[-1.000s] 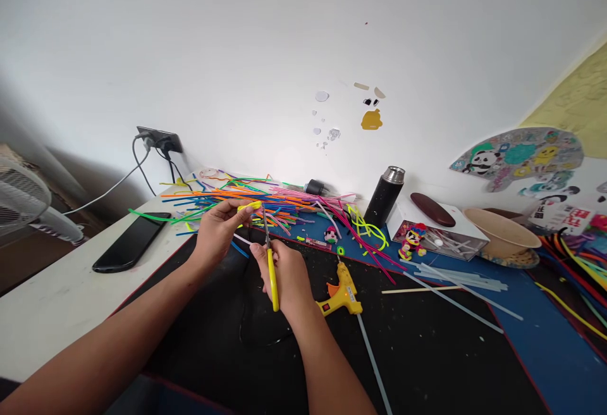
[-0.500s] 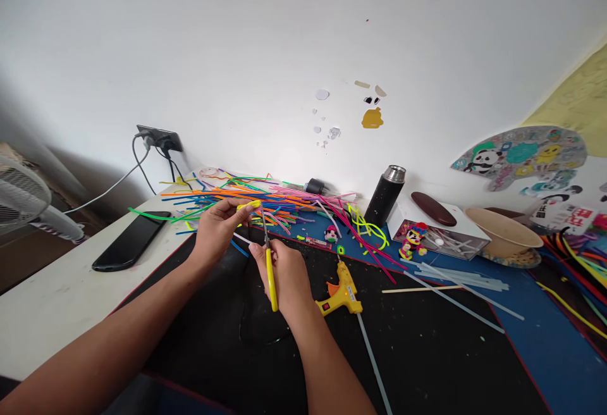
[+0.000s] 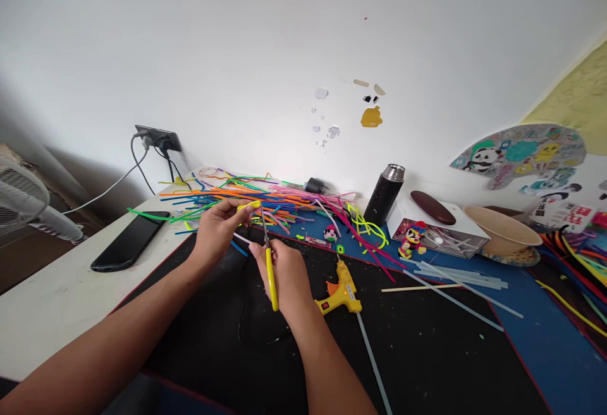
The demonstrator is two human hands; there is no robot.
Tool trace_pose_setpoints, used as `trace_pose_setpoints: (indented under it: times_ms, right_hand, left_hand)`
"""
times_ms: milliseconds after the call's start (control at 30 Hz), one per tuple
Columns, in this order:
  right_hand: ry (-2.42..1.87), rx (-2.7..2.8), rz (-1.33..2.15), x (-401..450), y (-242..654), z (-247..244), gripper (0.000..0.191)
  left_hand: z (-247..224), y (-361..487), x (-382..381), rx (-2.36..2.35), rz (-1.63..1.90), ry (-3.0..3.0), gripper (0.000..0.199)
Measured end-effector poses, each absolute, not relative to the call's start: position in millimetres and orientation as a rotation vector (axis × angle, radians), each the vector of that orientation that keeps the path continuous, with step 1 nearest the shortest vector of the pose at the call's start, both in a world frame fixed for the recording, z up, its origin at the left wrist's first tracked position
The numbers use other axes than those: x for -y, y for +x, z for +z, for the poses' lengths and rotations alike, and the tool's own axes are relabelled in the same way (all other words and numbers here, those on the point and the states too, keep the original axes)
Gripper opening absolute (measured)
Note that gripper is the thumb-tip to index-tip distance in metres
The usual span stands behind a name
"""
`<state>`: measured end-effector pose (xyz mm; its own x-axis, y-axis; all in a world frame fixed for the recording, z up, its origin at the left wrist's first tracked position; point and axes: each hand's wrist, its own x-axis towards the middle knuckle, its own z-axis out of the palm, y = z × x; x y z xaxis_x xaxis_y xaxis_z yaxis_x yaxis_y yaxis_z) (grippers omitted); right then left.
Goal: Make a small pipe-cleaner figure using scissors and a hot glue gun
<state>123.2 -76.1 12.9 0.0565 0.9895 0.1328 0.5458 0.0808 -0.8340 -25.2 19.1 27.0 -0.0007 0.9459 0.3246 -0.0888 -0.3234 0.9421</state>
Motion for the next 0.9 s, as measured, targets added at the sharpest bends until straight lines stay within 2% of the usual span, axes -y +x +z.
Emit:
trace_pose_setpoints:
  times_ms: [667,900]
  right_hand:
    - [-1.670,1.626,0.526,73.7,119.2,12.1,0.035]
    - [-1.623,1.614,0.529,72.2,118.6,5.9,0.037]
  left_hand:
    - [23.7,-25.7,-22.0,-0.974,1.468,1.372,0.044]
    - [23.3,-26.1,-22.6,-0.962,1.469,1.400,0.042]
